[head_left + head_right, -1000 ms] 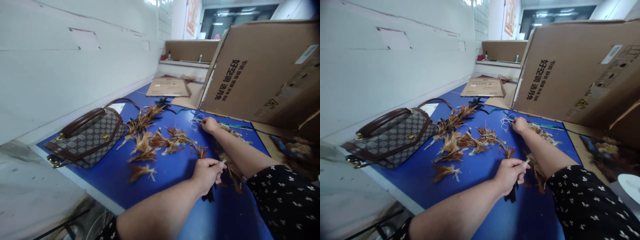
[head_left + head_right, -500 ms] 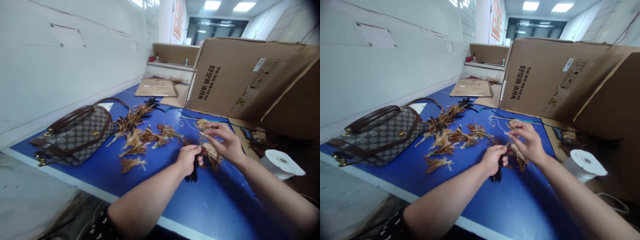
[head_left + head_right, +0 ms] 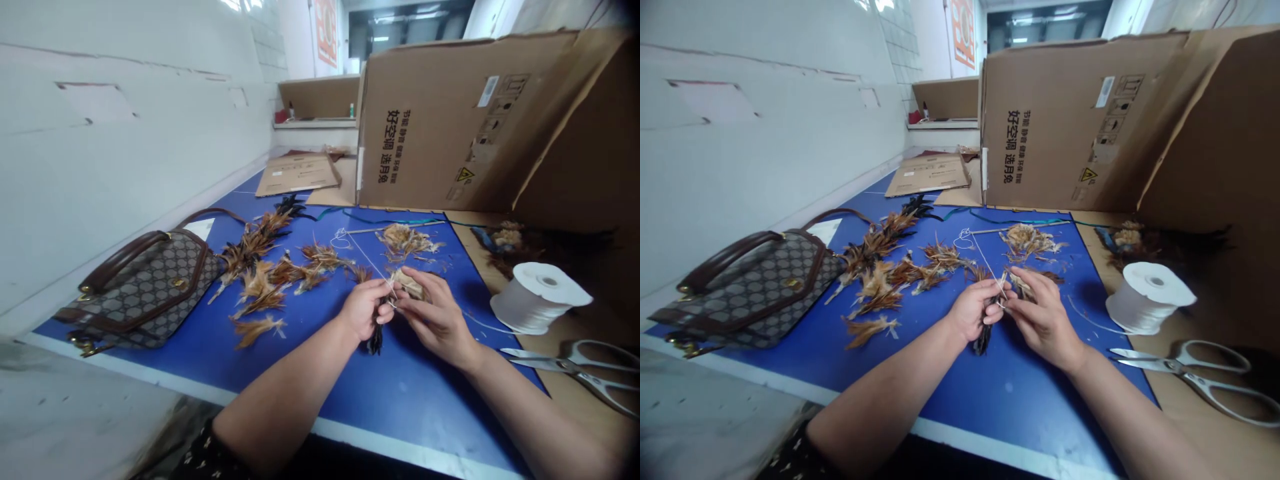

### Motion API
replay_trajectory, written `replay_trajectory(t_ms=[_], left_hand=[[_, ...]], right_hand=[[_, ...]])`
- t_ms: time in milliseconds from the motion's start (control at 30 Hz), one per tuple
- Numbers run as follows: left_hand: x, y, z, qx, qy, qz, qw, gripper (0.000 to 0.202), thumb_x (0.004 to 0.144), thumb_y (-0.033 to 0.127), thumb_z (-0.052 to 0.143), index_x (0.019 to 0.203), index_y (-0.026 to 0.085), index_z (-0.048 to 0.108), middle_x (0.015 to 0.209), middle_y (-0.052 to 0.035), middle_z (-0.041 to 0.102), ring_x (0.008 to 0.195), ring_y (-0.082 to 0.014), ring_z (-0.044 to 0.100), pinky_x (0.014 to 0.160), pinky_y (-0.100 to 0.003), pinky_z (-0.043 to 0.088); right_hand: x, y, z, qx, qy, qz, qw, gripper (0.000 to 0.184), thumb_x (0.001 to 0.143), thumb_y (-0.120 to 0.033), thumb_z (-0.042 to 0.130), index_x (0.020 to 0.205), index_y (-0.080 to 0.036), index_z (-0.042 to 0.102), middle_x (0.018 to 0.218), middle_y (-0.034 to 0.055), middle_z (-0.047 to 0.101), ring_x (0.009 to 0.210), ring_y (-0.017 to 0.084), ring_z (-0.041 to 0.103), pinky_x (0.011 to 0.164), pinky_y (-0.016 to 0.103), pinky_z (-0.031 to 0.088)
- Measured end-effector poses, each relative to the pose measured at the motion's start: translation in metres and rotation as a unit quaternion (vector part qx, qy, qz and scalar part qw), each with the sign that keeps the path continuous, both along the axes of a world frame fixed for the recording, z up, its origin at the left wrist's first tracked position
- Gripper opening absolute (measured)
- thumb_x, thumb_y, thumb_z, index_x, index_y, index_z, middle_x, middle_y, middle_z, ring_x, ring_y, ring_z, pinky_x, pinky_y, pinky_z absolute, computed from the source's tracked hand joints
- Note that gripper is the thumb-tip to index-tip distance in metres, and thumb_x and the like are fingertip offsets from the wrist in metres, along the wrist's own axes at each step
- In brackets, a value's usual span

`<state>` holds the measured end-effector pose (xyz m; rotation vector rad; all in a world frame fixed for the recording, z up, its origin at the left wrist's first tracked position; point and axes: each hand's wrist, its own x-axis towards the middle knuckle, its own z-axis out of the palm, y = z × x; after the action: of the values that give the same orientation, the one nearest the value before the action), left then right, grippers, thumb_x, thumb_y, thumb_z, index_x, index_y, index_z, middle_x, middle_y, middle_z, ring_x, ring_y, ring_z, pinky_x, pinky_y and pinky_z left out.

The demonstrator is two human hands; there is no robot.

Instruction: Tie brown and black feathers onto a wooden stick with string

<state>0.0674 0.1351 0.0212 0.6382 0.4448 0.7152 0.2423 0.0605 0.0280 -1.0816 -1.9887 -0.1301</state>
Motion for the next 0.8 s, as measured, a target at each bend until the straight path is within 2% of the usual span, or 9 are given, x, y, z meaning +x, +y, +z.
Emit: replay_trajectory(t_ms=[167, 233, 300, 400, 467, 567, 633, 700, 800], left_hand=[[-0.002, -0.001, 0.003, 0.008, 0.003, 0.004, 1.0, 0.032, 0.077, 0.03, 0.083, 0.097, 0.009, 0.068, 0.073, 0.0006, 0.058, 0.044, -0.0012, 0.034, 0.039, -0.017, 0.022], [-0.002, -0.002, 0.004, 0.027, 0.027, -0.013, 0.999, 0.033, 0.078, 0.032, 0.084, 0.095, 0.01, 0.068, 0.07, 0.002, 0.055, 0.044, -0.0013, 0.033, 0.039, -0.017, 0.022], [-0.002, -0.004, 0.003, 0.051, 0.061, -0.054, 0.995, 0.033, 0.077, 0.034, 0.084, 0.093, 0.01, 0.069, 0.067, 0.0025, 0.053, 0.043, -0.0014, 0.032, 0.039, -0.018, 0.02], [-0.004, -0.005, 0.002, 0.086, 0.095, -0.147, 0.981, 0.035, 0.077, 0.037, 0.085, 0.092, 0.009, 0.07, 0.066, 0.0022, 0.053, 0.043, -0.0014, 0.031, 0.04, -0.019, 0.02], [-0.007, -0.003, 0.001, 0.105, 0.095, -0.194, 0.971, 0.037, 0.077, 0.039, 0.085, 0.092, 0.009, 0.071, 0.066, 0.0016, 0.053, 0.044, -0.0018, 0.031, 0.04, -0.019, 0.021], [-0.013, 0.003, 0.002, 0.126, 0.084, -0.227, 0.962, 0.038, 0.078, 0.042, 0.084, 0.093, 0.009, 0.071, 0.066, 0.0019, 0.053, 0.045, -0.0024, 0.032, 0.039, -0.019, 0.023], [-0.017, 0.008, 0.004, 0.133, 0.081, -0.231, 0.96, 0.039, 0.077, 0.043, 0.085, 0.092, 0.009, 0.071, 0.065, 0.0024, 0.053, 0.045, -0.0025, 0.031, 0.039, -0.019, 0.024], [-0.02, 0.012, 0.006, 0.138, 0.075, -0.229, 0.961, 0.04, 0.077, 0.043, 0.085, 0.093, 0.009, 0.071, 0.065, 0.0025, 0.053, 0.045, -0.0026, 0.031, 0.038, -0.019, 0.024], [-0.023, 0.016, 0.009, 0.142, 0.053, -0.223, 0.963, 0.039, 0.076, 0.042, 0.085, 0.093, 0.009, 0.071, 0.065, 0.0027, 0.053, 0.044, -0.0027, 0.031, 0.038, -0.018, 0.024]], right_hand=[[0.001, -0.007, 0.004, -0.038, 0.031, 0.025, 0.998, 0.024, 0.09, -0.015, 0.071, 0.107, -0.031, 0.077, 0.15, 0.008, 0.06, 0.137, 0.033, 0.056, 0.109, 0.059, 0.049], [0.001, -0.011, 0.008, -0.07, 0.062, 0.039, 0.995, 0.024, 0.092, -0.018, 0.068, 0.111, -0.031, 0.076, 0.149, 0.0085, 0.061, 0.137, 0.033, 0.057, 0.112, 0.059, 0.048], [0.004, -0.014, 0.01, -0.101, 0.117, 0.044, 0.987, 0.031, 0.097, -0.02, 0.063, 0.123, -0.032, 0.073, 0.149, 0.0089, 0.061, 0.138, 0.032, 0.057, 0.114, 0.058, 0.047], [0.016, -0.004, 0.007, -0.108, 0.199, -0.001, 0.974, 0.033, 0.102, -0.024, 0.055, 0.13, -0.032, 0.07, 0.138, 0.0077, 0.069, 0.13, 0.028, 0.064, 0.115, 0.052, 0.049], [0.027, 0.015, 0.004, -0.122, 0.191, -0.042, 0.973, 0.032, 0.102, -0.027, 0.055, 0.128, -0.031, 0.072, 0.128, 0.0062, 0.074, 0.122, 0.025, 0.069, 0.113, 0.048, 0.051], [0.04, 0.055, 0.003, -0.185, 0.123, 0.003, 0.975, 0.034, 0.099, -0.031, 0.059, 0.131, -0.028, 0.071, 0.135, 0.0067, 0.072, 0.123, 0.026, 0.068, 0.108, 0.045, 0.055], [0.041, 0.086, 0.005, -0.21, 0.065, 0.006, 0.976, 0.039, 0.097, -0.029, 0.06, 0.133, -0.024, 0.07, 0.136, 0.0089, 0.07, 0.119, 0.025, 0.07, 0.103, 0.042, 0.057], [0.037, 0.119, 0.007, -0.244, -0.012, -0.037, 0.969, 0.039, 0.094, -0.025, 0.06, 0.132, -0.023, 0.071, 0.13, 0.0094, 0.073, 0.103, 0.022, 0.074, 0.093, 0.036, 0.06], [0.023, 0.167, 0.004, -0.26, -0.061, -0.072, 0.961, 0.038, 0.091, -0.019, 0.062, 0.127, -0.019, 0.073, 0.124, 0.0105, 0.075, 0.095, 0.021, 0.073, 0.095, 0.036, 0.058]])
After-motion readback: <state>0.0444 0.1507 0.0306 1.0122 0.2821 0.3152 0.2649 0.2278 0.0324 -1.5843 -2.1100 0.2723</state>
